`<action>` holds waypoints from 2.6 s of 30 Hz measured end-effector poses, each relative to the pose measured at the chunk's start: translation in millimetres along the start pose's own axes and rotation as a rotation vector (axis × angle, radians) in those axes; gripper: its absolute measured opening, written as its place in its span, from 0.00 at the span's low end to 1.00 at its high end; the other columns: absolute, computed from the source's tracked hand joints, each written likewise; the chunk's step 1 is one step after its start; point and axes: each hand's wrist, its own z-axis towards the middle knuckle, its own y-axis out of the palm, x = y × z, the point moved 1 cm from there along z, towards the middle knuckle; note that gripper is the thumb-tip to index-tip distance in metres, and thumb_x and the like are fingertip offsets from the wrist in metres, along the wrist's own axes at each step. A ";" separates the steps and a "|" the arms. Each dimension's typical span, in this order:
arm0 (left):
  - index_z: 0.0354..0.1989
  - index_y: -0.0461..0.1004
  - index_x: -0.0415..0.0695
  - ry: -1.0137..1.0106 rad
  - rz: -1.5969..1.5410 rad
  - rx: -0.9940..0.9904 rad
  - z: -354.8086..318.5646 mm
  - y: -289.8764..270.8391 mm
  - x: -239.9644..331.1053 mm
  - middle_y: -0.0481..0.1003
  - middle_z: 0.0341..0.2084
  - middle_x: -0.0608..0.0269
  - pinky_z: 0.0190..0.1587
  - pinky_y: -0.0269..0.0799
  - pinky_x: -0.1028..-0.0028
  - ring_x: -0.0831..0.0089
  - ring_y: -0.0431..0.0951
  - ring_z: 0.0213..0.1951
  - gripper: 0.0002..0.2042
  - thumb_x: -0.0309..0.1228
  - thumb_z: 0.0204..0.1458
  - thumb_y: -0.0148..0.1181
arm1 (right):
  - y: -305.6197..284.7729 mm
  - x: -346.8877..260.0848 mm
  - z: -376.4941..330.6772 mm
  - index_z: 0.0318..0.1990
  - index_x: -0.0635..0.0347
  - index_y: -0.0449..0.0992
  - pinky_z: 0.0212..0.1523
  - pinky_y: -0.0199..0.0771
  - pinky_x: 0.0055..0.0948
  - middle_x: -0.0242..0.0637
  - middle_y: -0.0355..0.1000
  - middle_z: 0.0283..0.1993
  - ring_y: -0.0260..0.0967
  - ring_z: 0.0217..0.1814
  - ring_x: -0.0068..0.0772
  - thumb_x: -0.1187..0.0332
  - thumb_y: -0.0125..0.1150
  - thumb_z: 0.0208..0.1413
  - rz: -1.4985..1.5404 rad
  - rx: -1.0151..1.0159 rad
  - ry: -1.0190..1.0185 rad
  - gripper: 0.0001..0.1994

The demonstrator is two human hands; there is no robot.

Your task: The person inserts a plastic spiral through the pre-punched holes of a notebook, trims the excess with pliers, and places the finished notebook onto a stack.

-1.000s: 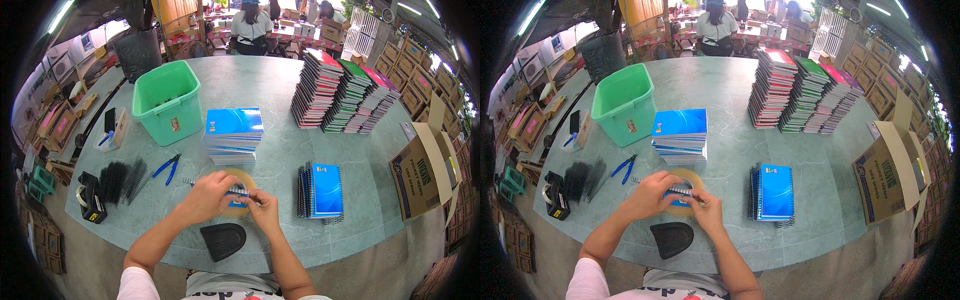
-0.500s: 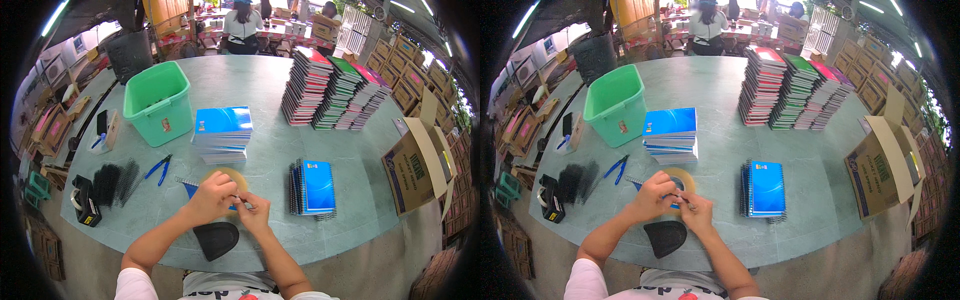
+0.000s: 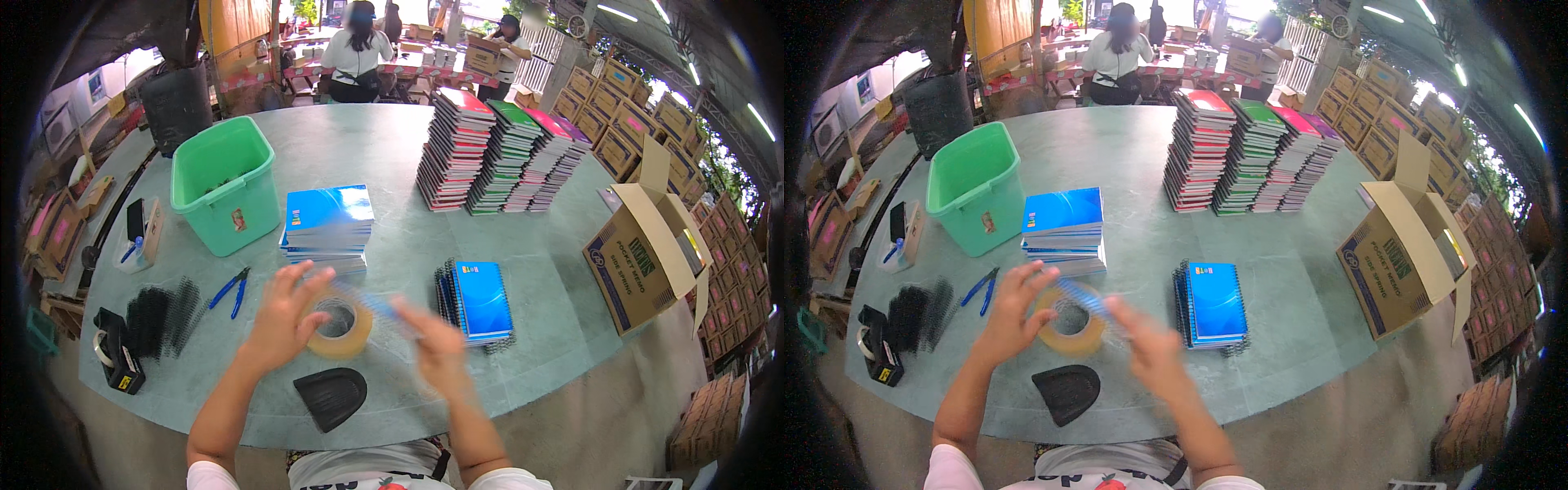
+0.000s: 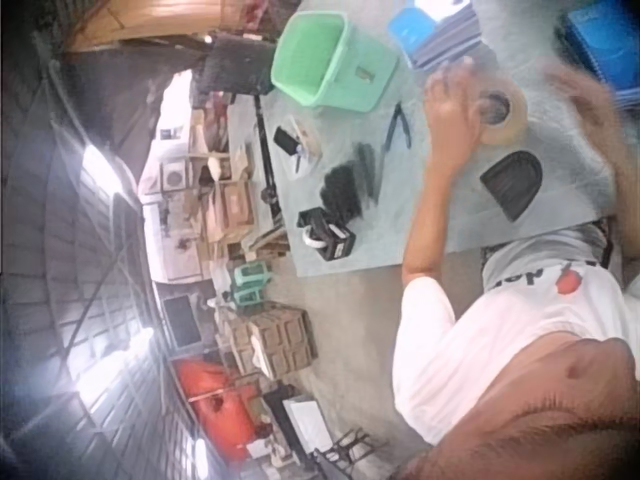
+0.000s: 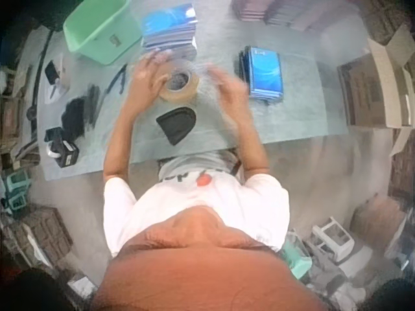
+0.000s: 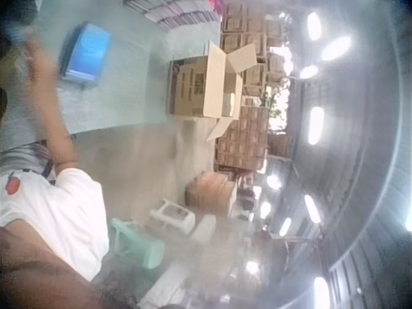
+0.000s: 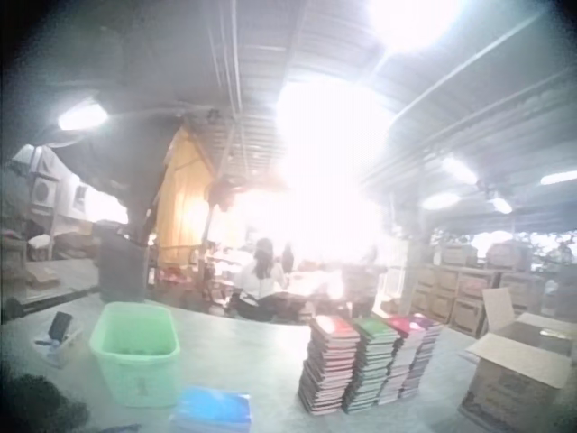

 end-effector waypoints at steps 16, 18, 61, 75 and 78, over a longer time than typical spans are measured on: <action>0.49 0.70 0.44 -0.091 -0.174 -0.091 -41.3 24.2 -24.8 0.70 0.44 0.53 0.52 0.62 0.62 0.55 0.67 0.48 0.23 0.30 0.41 0.65 | -69.4 41.7 -43.7 0.60 0.53 0.61 0.61 0.42 0.61 0.48 0.51 0.66 0.45 0.68 0.58 0.38 0.60 0.41 -0.849 -0.183 0.217 0.41; 0.48 0.71 0.43 -0.146 -0.179 -0.071 -51.7 20.4 -33.5 0.70 0.43 0.52 0.52 0.62 0.63 0.55 0.67 0.48 0.22 0.30 0.40 0.65 | -71.9 41.0 -30.3 0.62 0.50 0.59 0.61 0.39 0.65 0.49 0.45 0.68 0.39 0.69 0.62 0.35 0.63 0.32 -0.817 -0.160 0.304 0.48; 0.32 0.75 0.46 -0.298 -0.086 0.055 -136.5 55.5 -69.2 0.72 0.36 0.62 0.47 0.59 0.64 0.62 0.68 0.44 0.09 0.31 0.40 0.65 | -83.0 62.6 90.6 0.67 0.41 0.42 0.63 0.35 0.65 0.56 0.39 0.69 0.31 0.71 0.62 0.44 0.78 0.07 -0.844 -1.091 0.368 0.70; 0.34 0.75 0.47 -0.329 -0.150 0.053 -138.8 56.9 -73.6 0.72 0.36 0.63 0.49 0.59 0.65 0.63 0.68 0.46 0.09 0.31 0.43 0.63 | 117.2 27.1 160.4 0.59 0.48 0.61 0.62 0.56 0.42 0.39 0.60 0.62 0.56 0.65 0.46 0.69 0.54 0.52 -0.705 -0.410 -0.390 0.25; 0.33 0.75 0.47 -0.346 -0.128 0.055 -138.1 53.0 -70.9 0.72 0.36 0.63 0.48 0.59 0.65 0.63 0.68 0.45 0.08 0.31 0.43 0.63 | 109.7 15.8 171.8 0.49 0.46 0.73 0.47 0.70 0.35 0.41 0.72 0.47 0.70 0.50 0.41 0.67 0.59 0.48 -0.562 -0.442 -0.255 0.17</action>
